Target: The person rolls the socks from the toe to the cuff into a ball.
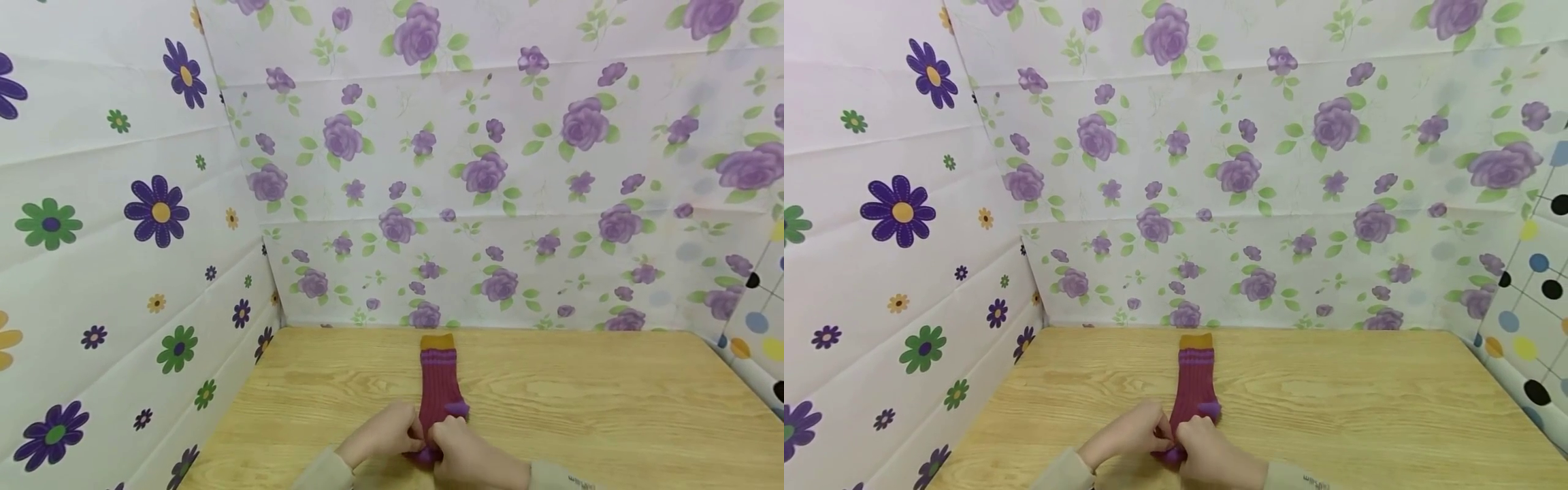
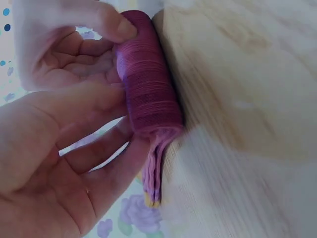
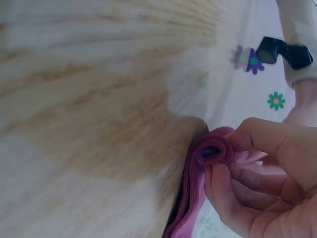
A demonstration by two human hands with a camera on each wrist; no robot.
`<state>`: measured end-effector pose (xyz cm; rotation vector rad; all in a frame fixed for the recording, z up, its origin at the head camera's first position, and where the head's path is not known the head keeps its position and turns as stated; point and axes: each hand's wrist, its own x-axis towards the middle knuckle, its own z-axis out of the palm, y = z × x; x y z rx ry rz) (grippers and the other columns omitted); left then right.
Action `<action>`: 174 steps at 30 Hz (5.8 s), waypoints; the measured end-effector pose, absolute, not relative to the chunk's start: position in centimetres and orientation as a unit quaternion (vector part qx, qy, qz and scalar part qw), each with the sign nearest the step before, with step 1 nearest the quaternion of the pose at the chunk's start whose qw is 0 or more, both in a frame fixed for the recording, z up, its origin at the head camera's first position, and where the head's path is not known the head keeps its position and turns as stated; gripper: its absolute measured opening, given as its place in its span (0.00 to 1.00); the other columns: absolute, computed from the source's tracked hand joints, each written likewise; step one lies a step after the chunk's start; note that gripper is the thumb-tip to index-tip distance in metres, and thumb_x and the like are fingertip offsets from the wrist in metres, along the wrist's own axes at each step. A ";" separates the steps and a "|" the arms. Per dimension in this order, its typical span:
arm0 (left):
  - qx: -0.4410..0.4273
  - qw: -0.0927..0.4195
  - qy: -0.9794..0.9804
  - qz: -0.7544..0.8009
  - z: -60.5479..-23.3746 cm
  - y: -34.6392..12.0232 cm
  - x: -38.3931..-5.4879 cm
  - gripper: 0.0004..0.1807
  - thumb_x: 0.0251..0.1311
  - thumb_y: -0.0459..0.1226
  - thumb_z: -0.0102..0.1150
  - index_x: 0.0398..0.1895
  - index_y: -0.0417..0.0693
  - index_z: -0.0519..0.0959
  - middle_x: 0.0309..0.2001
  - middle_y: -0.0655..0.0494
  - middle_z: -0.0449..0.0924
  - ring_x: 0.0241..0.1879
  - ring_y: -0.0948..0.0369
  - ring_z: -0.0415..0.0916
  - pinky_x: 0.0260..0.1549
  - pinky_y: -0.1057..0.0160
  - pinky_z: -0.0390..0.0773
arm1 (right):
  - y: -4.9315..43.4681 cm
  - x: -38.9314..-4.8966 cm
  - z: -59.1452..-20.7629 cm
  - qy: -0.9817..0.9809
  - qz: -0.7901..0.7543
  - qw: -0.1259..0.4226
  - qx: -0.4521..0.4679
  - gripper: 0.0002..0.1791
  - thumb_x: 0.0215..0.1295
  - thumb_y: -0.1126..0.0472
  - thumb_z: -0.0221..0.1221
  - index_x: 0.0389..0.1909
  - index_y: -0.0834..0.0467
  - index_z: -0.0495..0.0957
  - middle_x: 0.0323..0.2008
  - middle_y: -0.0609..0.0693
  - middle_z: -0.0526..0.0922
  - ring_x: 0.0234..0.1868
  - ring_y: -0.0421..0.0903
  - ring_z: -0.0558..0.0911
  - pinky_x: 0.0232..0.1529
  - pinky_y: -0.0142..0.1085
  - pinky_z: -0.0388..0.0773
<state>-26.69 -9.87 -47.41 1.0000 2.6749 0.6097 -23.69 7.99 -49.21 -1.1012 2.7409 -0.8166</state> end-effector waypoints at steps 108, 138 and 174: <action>0.387 0.088 0.902 0.173 -47.0 -8.9 -28.1 0.06 0.61 0.34 0.62 0.38 0.46 0.87 0.33 0.62 0.85 0.30 0.74 0.73 0.30 0.77 0.71 | 9.9 -26.9 -48.2 0.895 -0.266 0.109 -0.340 0.14 0.52 0.72 0.59 0.14 0.55 0.71 0.12 0.37 0.59 0.15 0.32 0.57 0.17 0.25 0.54; 0.317 0.084 0.917 0.229 -47.9 -8.1 -27.9 0.09 0.43 0.34 0.75 0.28 0.44 0.83 0.29 0.60 0.83 0.29 0.73 0.69 0.32 0.74 0.70 | 11.1 -27.4 -48.5 0.886 -0.352 0.085 -0.291 0.09 0.48 0.64 0.72 0.25 0.60 0.80 0.22 0.47 0.81 0.23 0.34 0.73 0.23 0.28 0.71; 0.214 0.177 0.915 0.292 -46.1 -7.2 -29.9 0.09 0.44 0.30 0.75 0.27 0.39 0.82 0.27 0.54 0.79 0.25 0.65 0.66 0.26 0.69 0.68 | 9.1 -26.0 -49.1 0.907 -0.005 -0.133 -0.400 0.16 0.43 0.59 0.75 0.26 0.56 0.76 0.25 0.46 0.78 0.28 0.40 0.75 0.32 0.31 0.72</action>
